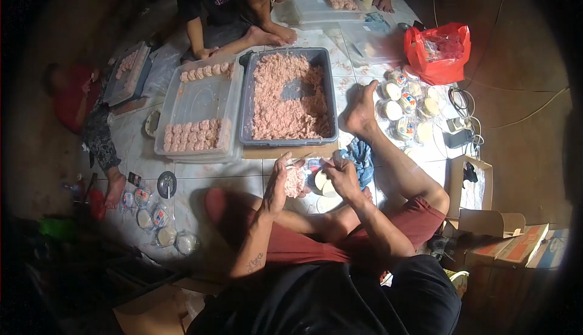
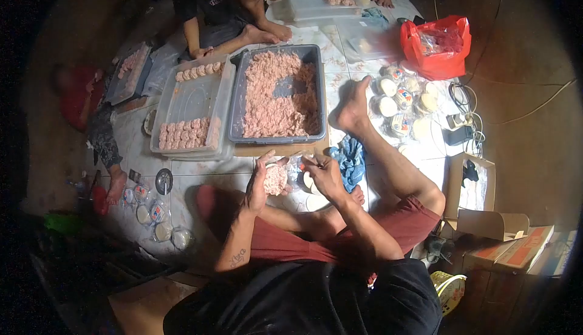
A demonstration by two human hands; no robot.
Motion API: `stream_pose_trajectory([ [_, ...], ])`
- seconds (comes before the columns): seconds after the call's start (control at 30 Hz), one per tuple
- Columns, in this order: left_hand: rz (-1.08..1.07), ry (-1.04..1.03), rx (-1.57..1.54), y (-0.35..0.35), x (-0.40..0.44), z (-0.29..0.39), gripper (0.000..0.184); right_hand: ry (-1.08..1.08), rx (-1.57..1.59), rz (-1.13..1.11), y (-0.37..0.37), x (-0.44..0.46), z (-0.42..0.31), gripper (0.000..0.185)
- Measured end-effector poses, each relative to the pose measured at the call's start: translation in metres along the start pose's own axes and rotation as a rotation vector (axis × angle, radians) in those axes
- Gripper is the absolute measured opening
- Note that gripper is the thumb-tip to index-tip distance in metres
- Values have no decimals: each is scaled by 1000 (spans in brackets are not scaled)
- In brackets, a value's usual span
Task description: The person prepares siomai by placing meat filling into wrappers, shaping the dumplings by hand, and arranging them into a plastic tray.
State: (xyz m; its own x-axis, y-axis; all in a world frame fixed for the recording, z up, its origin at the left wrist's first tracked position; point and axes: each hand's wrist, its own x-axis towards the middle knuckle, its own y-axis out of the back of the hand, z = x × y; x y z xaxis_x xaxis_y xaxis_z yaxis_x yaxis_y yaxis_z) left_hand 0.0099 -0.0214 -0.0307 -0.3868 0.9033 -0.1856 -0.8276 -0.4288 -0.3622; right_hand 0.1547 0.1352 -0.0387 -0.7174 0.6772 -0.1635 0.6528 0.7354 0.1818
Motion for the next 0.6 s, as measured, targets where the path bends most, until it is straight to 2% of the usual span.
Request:
stream_pose_trajectory([
  [0.03,-2,-1,3,-2,0,3,76,18,217,31,-6,-4,-10,27],
  [0.07,-12,-16,52,-4,2,5,78,-119,307,18,-7,-12,-20,30],
  [0.1,-22,-29,100,-6,3,6,79,-351,335,-186,2,-10,-21,31],
  [0.17,-40,-30,112,-7,5,3,83,-298,313,-305,-3,-14,-21,28],
  [0.2,-93,8,21,-8,4,6,85,-128,316,-375,-6,-16,-17,26],
  [0.23,-147,46,-69,-8,4,12,87,-169,439,-309,-10,-23,-33,24],
  [0.27,-182,77,-263,-4,5,21,88,-113,485,-295,-7,-27,-47,25],
  [0.3,-213,93,-325,-2,2,36,81,-60,533,-283,-4,-30,-58,26],
  [0.37,-276,253,-155,6,6,34,62,-79,511,-352,3,-31,-70,28],
  [0.4,-391,-120,248,11,10,8,45,-83,482,-422,6,-29,-73,29],
  [0.43,-255,-231,521,0,13,-3,42,-81,482,-421,6,-27,-74,29],
  [0.5,-162,-483,821,-3,12,-2,41,76,308,-149,3,-26,-75,30],
  [0.53,-173,-475,752,-6,12,15,41,256,120,4,5,-21,-71,28],
  [0.57,-45,-314,753,-19,12,25,40,211,272,49,8,-26,-68,24],
  [0.6,-10,-428,827,-12,18,23,40,135,232,64,13,-28,-61,23],
])
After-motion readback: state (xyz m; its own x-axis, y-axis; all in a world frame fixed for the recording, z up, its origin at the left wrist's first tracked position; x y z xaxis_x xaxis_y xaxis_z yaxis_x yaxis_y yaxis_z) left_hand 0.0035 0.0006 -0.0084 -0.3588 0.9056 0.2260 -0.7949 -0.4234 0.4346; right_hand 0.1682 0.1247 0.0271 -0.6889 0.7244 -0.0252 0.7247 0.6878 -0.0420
